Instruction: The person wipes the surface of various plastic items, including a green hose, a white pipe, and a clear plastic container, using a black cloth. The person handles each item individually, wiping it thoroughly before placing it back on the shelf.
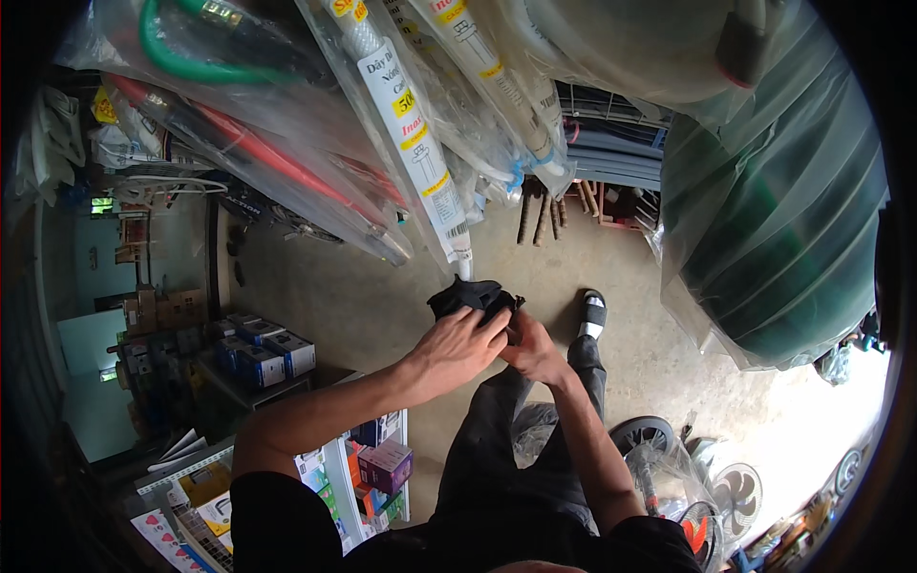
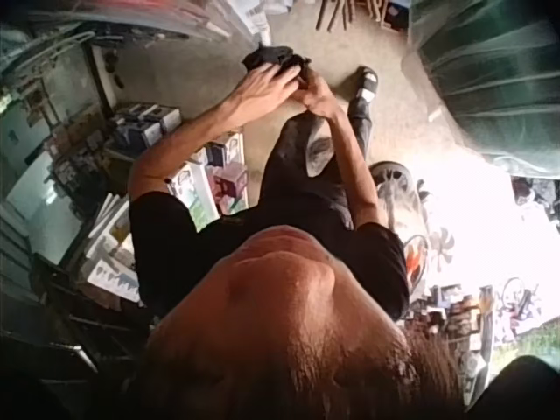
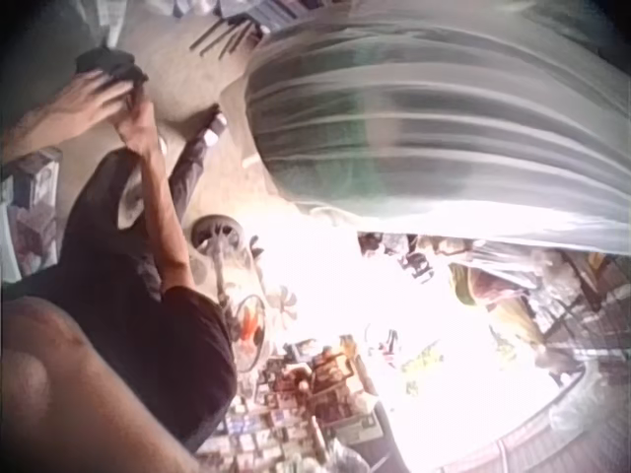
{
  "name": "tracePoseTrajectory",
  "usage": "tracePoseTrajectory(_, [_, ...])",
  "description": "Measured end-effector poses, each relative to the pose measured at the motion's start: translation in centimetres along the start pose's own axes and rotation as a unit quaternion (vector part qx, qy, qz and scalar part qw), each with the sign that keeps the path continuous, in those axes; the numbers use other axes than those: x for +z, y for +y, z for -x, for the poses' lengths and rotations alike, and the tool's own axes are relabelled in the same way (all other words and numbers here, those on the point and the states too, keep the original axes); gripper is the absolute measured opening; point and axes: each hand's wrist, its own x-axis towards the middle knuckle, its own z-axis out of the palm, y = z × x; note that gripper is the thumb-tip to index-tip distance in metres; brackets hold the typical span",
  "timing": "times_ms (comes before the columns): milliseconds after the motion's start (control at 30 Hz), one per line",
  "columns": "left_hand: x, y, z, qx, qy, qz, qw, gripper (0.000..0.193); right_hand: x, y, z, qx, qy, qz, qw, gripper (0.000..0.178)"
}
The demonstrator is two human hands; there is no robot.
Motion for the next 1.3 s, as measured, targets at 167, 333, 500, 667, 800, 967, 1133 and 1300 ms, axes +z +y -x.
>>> tracePoseTrajectory(167, [1.8, -3.9, 0.6, -0.134, 0.016, 0.123, 0.983, 0.047, -5.6, -2.2, -5.0, -0.097, 0.208, 0.085, 0.969, 0.057])
tracePoseTrajectory(333, [-0.1, -4.5, -1.0, -0.208, 0.198, 0.359, 0.888, 0.051, -5.3, -10.9, -11.5, -0.254, 0.247, 0.307, 0.883, 0.055])
tracePoseTrajectory(500, [-1.3, -3.4, -4.0, -0.166, 0.367, 0.547, 0.734, 0.062, -3.2, -12.6, -14.8, -0.282, 0.397, 0.275, 0.829, 0.061])
tracePoseTrajectory(667, [-2.0, -4.4, -6.0, -0.157, 0.441, 0.558, 0.685, 0.073, -2.6, -14.6, -17.5, -0.283, 0.435, 0.332, 0.788, 0.070])
tracePoseTrajectory(800, [-1.3, -5.0, -6.1, -0.161, 0.445, 0.559, 0.681, 0.080, -2.7, -14.3, -20.4, -0.334, 0.450, 0.346, 0.752, 0.071])
tracePoseTrajectory(967, [-0.4, -5.5, -5.8, -0.144, 0.438, 0.541, 0.703, 0.082, -2.9, -14.5, -21.8, -0.324, 0.466, 0.316, 0.760, 0.070])
tracePoseTrajectory(1133, [-1.1, -5.2, -5.1, -0.155, 0.446, 0.560, 0.681, 0.077, -4.9, -14.5, -21.1, -0.356, 0.448, 0.348, 0.743, 0.054])
tracePoseTrajectory(1300, [-3.2, -3.8, -2.8, -0.115, 0.478, 0.786, 0.374, 0.068, -5.0, -15.4, -13.3, -0.187, 0.344, 0.323, 0.861, 0.055])
